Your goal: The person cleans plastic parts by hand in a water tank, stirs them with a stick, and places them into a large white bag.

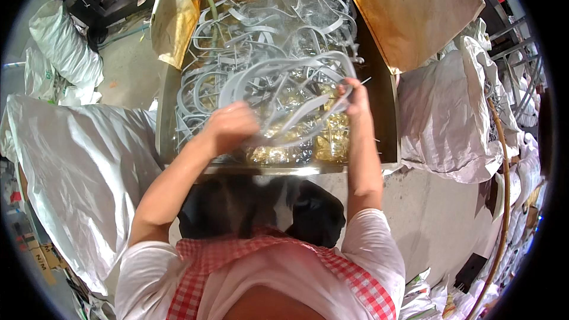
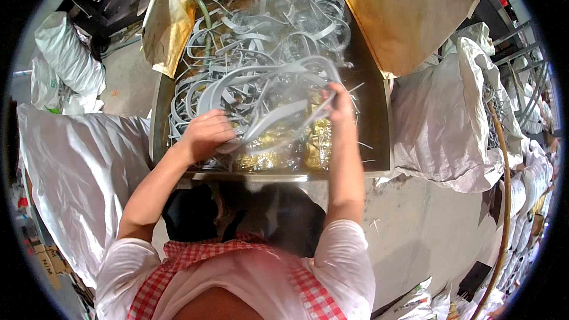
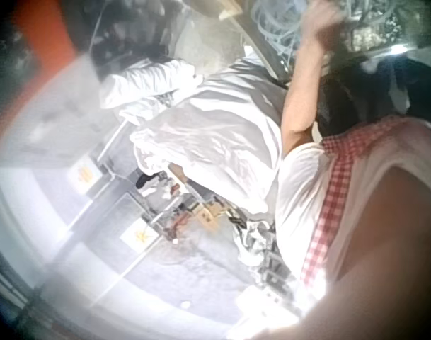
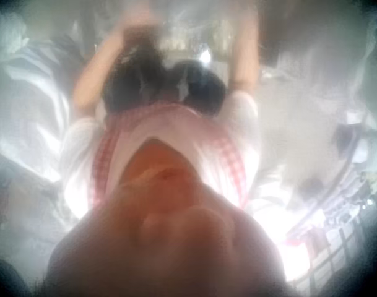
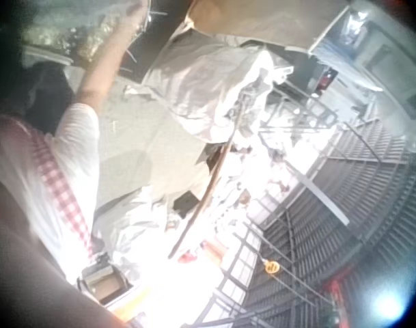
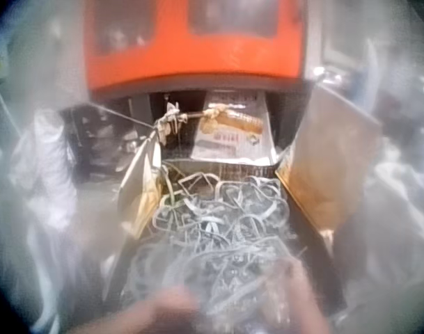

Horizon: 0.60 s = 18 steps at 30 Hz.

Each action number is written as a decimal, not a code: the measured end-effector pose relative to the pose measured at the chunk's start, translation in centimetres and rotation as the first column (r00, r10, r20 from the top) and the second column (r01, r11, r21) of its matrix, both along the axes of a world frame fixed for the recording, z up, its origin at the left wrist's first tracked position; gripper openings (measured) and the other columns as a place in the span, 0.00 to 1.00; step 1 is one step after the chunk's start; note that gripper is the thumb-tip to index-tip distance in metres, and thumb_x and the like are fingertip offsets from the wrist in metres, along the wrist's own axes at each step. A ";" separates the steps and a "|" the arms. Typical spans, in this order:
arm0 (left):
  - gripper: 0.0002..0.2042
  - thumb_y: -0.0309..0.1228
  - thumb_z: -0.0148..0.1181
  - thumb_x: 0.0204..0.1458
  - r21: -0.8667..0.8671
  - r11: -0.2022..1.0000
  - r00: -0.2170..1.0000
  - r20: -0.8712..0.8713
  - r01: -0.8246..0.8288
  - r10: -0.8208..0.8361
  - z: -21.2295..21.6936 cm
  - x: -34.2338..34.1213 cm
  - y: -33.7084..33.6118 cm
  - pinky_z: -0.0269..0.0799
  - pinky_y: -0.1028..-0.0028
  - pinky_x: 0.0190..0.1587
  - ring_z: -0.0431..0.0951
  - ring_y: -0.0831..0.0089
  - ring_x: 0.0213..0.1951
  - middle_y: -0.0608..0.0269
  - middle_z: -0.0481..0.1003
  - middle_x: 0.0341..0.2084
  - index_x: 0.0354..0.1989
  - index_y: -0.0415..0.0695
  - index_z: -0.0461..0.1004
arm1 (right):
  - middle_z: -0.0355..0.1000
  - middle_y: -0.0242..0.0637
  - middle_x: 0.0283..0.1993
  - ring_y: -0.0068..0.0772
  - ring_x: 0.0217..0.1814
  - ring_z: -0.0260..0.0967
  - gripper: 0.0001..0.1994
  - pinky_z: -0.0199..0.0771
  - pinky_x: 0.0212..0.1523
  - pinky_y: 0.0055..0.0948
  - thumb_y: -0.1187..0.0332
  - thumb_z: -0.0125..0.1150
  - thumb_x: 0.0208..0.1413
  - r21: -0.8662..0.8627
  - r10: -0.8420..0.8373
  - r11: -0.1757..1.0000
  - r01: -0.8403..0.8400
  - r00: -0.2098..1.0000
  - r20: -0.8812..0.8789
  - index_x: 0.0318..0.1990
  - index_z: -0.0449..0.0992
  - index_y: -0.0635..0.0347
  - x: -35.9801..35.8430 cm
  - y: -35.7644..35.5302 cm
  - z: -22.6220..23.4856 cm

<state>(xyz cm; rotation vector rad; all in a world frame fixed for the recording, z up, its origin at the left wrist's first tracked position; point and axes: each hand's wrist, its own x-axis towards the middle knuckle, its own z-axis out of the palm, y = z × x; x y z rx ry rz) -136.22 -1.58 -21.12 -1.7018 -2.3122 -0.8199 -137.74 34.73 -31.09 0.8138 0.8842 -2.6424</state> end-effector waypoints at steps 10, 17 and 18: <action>0.06 0.22 0.62 0.35 0.289 0.932 0.974 0.119 -0.218 0.191 1.0 0.3 -0.9 0.69 0.63 0.39 0.75 0.60 0.28 0.58 0.74 0.23 0.25 0.39 0.74 | 0.67 0.43 0.28 0.32 0.24 0.67 0.16 0.69 0.22 0.25 0.68 0.56 0.47 0.232 0.036 0.972 -0.035 0.999 -0.001 0.44 0.66 0.62 2.4 3.9 2.2; 0.09 0.27 0.58 0.47 0.044 0.429 0.367 0.603 -0.902 0.709 0.5 0.5 -3.1 0.70 0.73 0.35 0.77 0.69 0.30 0.56 0.76 0.28 0.34 0.34 0.73 | 0.67 0.39 0.27 0.33 0.31 0.67 0.04 0.72 0.32 0.29 0.79 0.49 0.47 0.273 -0.424 0.827 0.491 0.865 -0.269 0.32 0.67 0.66 5.7 14.5 3.1; 0.09 0.27 0.57 0.48 0.081 0.401 0.302 0.794 -0.913 0.527 0.3 0.3 -1.9 0.70 0.73 0.34 0.76 0.71 0.30 0.57 0.76 0.29 0.35 0.34 0.72 | 0.65 0.36 0.26 0.29 0.27 0.64 0.01 0.69 0.29 0.26 0.77 0.50 0.49 0.369 -0.419 0.810 0.456 0.890 -0.181 0.30 0.66 0.63 4.5 12.7 3.2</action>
